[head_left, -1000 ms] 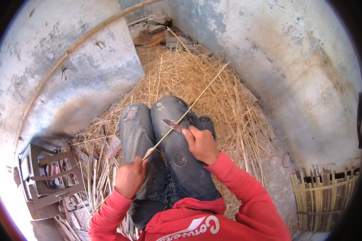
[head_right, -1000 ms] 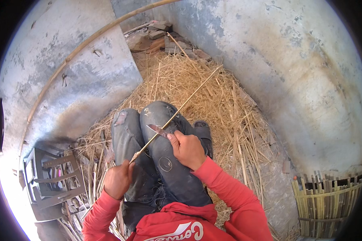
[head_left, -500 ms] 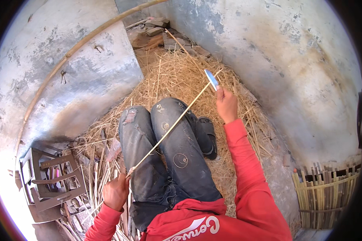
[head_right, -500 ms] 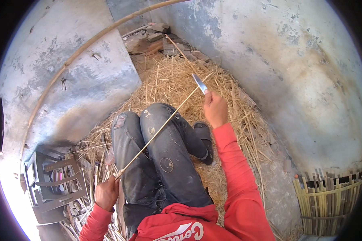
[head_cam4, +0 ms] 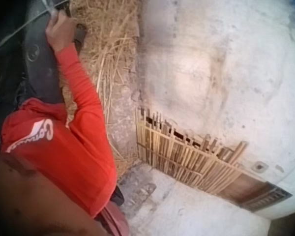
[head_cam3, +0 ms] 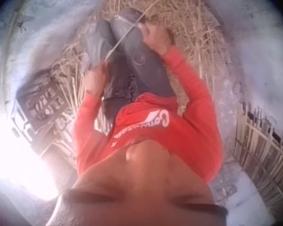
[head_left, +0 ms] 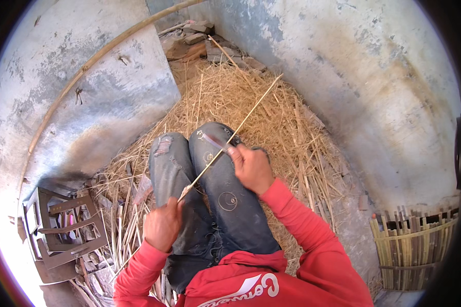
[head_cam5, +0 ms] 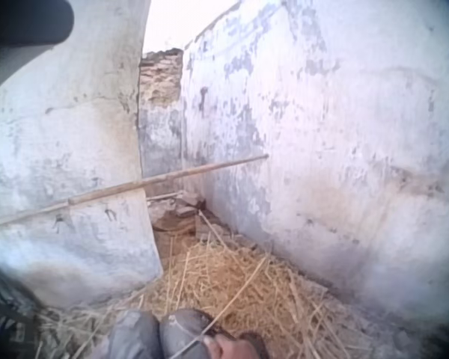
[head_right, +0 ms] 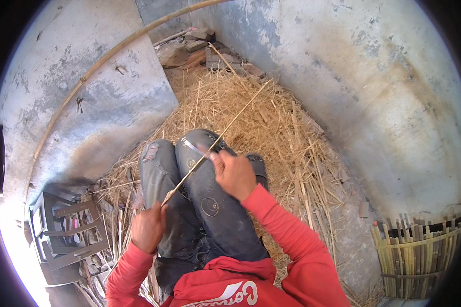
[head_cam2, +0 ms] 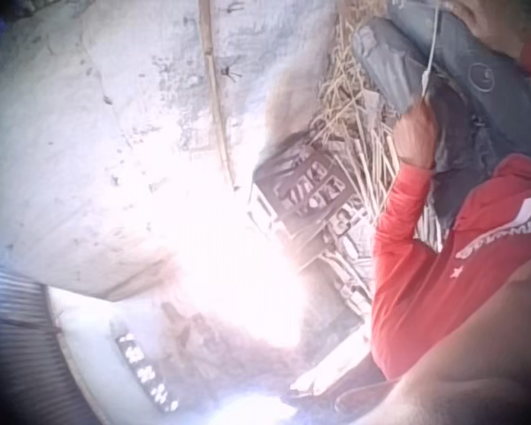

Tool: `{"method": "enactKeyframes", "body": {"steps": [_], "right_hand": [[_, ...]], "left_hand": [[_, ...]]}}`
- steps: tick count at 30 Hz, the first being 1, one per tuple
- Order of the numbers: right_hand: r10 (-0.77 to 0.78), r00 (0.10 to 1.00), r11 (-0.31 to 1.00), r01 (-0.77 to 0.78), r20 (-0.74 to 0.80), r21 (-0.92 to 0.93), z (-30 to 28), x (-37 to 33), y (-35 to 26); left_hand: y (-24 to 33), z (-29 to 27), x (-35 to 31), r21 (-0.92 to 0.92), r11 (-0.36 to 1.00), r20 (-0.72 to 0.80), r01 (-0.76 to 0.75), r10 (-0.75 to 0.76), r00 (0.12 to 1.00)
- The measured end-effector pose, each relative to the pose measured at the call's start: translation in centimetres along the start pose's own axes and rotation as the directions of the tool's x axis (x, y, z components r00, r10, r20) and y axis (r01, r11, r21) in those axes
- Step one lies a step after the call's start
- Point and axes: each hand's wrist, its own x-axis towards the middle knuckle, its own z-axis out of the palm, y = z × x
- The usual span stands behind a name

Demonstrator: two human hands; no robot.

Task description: The person scrapes a long, thin bamboo strip using a small knife while sitting on a straw-covered floor.

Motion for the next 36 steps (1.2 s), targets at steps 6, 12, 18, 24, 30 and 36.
{"method": "enactKeyframes", "body": {"steps": [6,12,18,24,30,36], "right_hand": [[0.074,0.992,0.997,-0.076,0.104,0.012,0.2,-1.5,-2.1],[0.299,0.897,0.795,-0.422,0.325,0.435,-1.3,-1.1,0.3],[0.392,0.913,0.769,-0.392,0.111,0.505,-1.9,0.4,0.3],[0.206,0.976,0.941,-0.177,-0.073,0.288,0.6,0.7,-1.0],[0.317,0.941,0.917,-0.271,-0.119,0.293,0.3,2.5,0.9],[0.287,0.929,0.953,-0.253,-0.232,0.165,-0.4,4.8,5.1]], "left_hand": [[4.3,1.0,5.5,-0.098,0.993,0.025,0.069,-0.067,0.997],[5.5,0.7,6.8,-0.197,0.977,0.06,0.083,-0.072,0.996],[4.9,0.3,5.8,-0.189,0.978,0.066,0.093,-0.082,0.994],[4.7,0.7,4.8,-0.175,0.981,0.041,0.079,-0.073,0.996],[3.5,-0.2,2.7,-0.371,0.919,0.075,0.132,-0.112,0.991],[0.9,-1.6,-0.1,-0.439,0.877,0.193,0.197,-0.122,0.974]]}}
